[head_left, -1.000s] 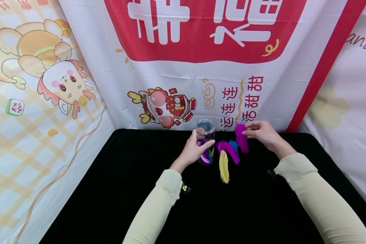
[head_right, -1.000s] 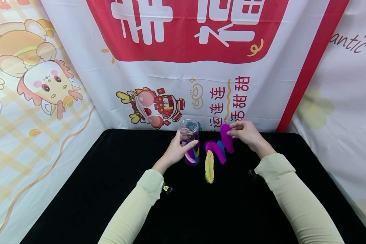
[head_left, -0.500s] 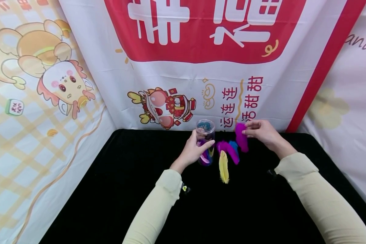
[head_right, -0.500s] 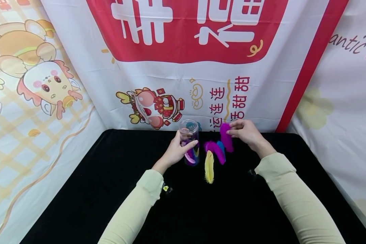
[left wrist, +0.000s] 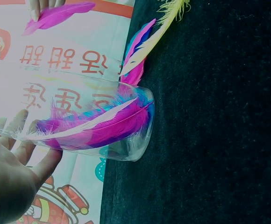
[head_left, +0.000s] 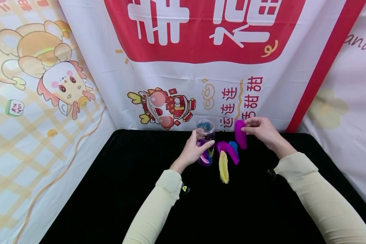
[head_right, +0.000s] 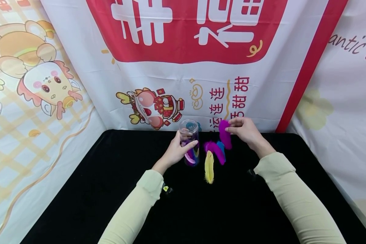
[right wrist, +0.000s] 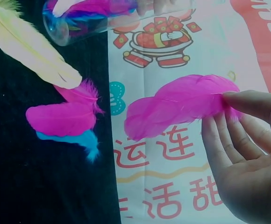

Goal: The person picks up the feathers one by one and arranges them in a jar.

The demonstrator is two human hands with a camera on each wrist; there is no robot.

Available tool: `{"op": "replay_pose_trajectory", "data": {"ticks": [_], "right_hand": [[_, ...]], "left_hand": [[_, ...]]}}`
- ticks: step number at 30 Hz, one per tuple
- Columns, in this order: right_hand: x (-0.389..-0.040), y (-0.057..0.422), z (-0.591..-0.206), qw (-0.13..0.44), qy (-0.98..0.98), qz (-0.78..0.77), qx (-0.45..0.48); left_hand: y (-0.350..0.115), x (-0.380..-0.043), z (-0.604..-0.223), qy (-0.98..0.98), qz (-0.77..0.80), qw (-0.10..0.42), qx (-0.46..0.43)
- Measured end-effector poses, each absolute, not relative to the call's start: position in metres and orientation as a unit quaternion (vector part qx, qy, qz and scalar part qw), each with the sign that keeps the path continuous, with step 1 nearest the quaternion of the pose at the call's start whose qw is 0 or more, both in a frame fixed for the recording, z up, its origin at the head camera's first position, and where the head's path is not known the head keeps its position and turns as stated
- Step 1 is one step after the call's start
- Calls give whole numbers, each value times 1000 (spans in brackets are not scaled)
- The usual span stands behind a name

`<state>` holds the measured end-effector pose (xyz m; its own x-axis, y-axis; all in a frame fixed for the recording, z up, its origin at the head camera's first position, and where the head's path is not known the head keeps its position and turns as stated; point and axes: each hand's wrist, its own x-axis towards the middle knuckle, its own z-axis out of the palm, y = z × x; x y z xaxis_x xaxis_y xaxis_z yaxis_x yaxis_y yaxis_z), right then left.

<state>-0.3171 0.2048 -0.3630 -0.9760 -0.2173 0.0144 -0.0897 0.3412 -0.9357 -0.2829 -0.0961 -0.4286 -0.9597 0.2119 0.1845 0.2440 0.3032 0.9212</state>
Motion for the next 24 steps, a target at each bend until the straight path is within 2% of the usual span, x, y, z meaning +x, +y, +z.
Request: {"op": "replay_pose_trajectory", "data": {"ticks": [24], "right_hand": [[-311,190,-349,32,815,-568,-108]], "left_hand": [[-95,-284,-428,-809,-570,16,-141]]}}
